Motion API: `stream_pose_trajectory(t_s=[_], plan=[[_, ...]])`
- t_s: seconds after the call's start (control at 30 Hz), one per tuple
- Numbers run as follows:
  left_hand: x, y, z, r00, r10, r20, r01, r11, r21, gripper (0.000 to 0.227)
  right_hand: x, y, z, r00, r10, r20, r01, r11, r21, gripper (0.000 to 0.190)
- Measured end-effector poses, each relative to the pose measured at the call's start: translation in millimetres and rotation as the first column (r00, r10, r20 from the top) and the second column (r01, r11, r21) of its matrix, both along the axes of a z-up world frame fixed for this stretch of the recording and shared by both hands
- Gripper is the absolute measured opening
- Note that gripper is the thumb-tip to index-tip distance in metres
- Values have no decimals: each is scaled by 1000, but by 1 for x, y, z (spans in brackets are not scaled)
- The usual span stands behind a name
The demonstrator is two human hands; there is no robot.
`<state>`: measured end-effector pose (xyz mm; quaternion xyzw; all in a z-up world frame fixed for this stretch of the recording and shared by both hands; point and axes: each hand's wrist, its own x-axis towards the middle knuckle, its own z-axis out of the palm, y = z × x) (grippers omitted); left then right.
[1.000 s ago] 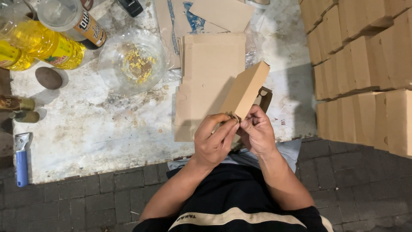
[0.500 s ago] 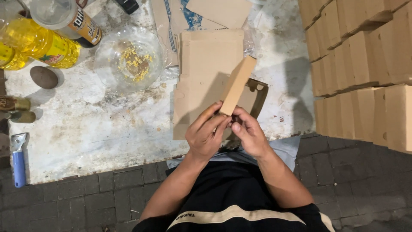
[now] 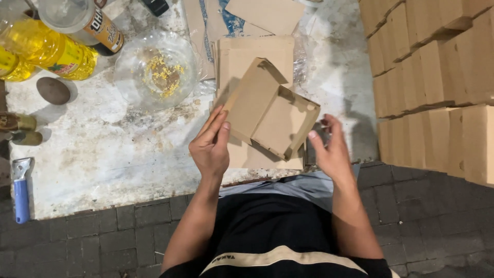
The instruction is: The person folds flat cardboard pieces into small rectangular boxes by hand, tucking flaps into slots to form the structure. They repeat this process for several units, stacking the finished boxes on the right side of the table.
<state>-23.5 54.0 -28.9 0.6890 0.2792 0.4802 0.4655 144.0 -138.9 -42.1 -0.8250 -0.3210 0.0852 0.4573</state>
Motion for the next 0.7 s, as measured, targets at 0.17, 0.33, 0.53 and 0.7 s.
stream_pose_trajectory(t_s=[0.17,0.33,0.53,0.7], plan=[[4,-1,-17,996,-63,56,69,991,-111,24,-6,8,-24,991,53,-127,-41,995,89,66],[4,-5,-13,970,-244,13,243,969,32,29,-18,25,-15,981,113,-156,-61,952,301,67],[-3,-23,-9,948,-293,-122,309,940,141,29,-22,31,15,938,345,-25,-329,912,244,85],[-4,-31,-21,946,-284,-156,306,942,141,29,-21,31,-3,938,340,60,-345,916,204,67]])
